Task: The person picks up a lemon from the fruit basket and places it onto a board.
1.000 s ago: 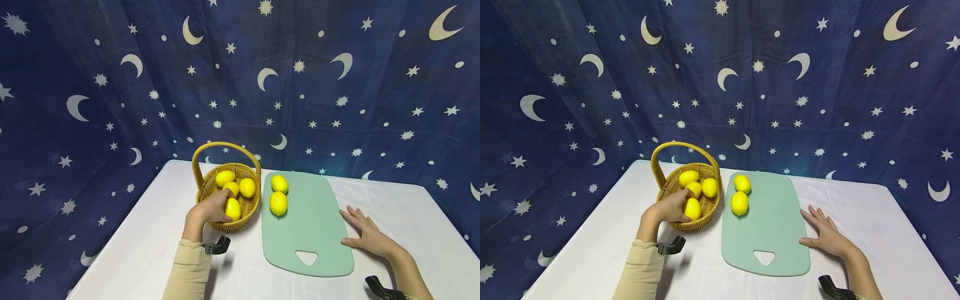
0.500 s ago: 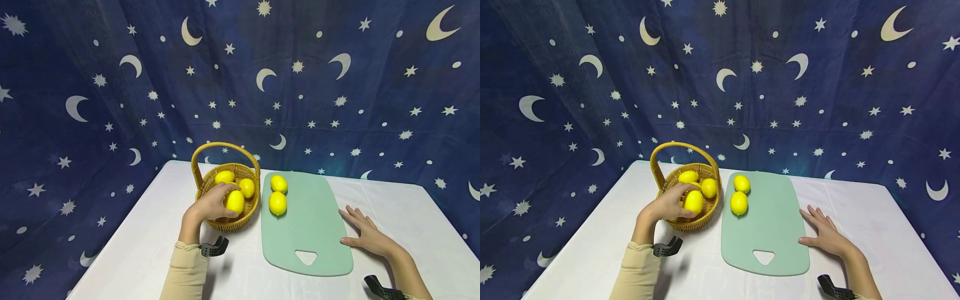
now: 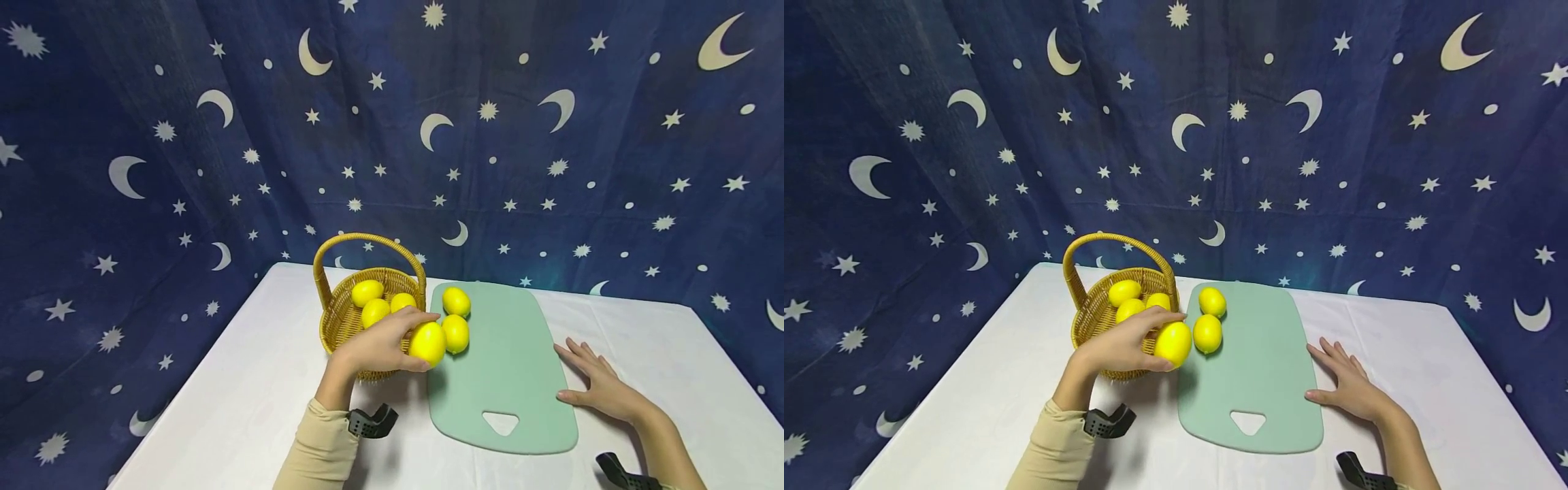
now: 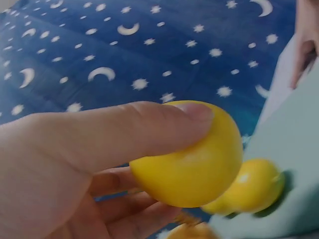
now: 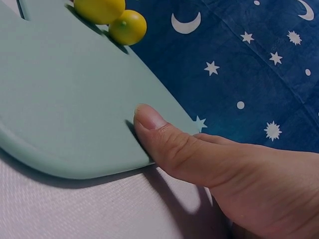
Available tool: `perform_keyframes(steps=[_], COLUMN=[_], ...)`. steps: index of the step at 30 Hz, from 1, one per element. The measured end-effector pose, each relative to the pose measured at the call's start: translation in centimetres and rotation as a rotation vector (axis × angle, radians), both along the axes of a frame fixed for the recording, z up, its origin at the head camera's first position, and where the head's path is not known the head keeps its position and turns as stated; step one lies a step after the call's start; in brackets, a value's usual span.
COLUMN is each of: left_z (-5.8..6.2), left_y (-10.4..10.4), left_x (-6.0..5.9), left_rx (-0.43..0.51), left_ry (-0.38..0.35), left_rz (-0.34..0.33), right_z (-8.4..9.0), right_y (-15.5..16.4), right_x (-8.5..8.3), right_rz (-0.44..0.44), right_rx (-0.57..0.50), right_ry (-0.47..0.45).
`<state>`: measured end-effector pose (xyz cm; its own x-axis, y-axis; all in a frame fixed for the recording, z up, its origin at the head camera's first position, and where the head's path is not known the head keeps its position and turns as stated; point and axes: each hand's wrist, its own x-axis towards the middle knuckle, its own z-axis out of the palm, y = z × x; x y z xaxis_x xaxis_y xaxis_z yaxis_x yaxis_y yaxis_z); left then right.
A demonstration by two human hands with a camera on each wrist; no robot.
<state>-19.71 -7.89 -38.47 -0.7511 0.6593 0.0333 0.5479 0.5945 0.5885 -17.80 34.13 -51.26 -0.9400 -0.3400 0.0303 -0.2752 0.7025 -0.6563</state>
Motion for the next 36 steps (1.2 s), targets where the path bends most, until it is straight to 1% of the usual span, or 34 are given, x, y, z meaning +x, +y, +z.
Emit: perform_keyframes(steps=[3,5,12,15,20,24,28,33,36], left_z=[-0.7,-1.1,-2.7,-3.4,-4.1,-4.4,-4.4,-4.2,-4.0], left_y=[1.4,2.2,4.9,5.6,6.1,6.0,5.8,5.7,5.7], left_x=[0.1,0.3,1.0,1.1,1.0,0.9,1.0,1.2,1.3], left_rx=[-0.026,-0.061,-0.204,-0.245,-0.266,-0.258,-0.26,-0.272,-0.262], left_ry=[0.016,0.025,0.026,0.03,-0.008,-0.015,-0.015,-0.006,-0.01], left_rz=[-0.022,-0.021,0.025,0.022,0.033,0.045,0.065,0.117,0.153], right_z=[-0.2,-0.3,-0.4,-0.4,-0.5,-0.4,-0.3,-0.3,-0.3], right_y=[0.1,0.2,0.1,0.0,0.0,0.0,-0.1,-0.1,0.0], right_x=[0.0,-0.1,0.2,0.2,0.2,0.1,0.0,0.0,0.1], right_rz=[0.0,-0.001,-0.006,-0.008,-0.011,-0.015,-0.02,-0.022,-0.023], right_rx=[-0.004,-0.001,-0.002,-0.001,0.0,0.008,0.015,0.014,0.012], right_ry=[0.001,0.002,0.009,0.005,0.006,0.009,0.007,0.007,0.007])
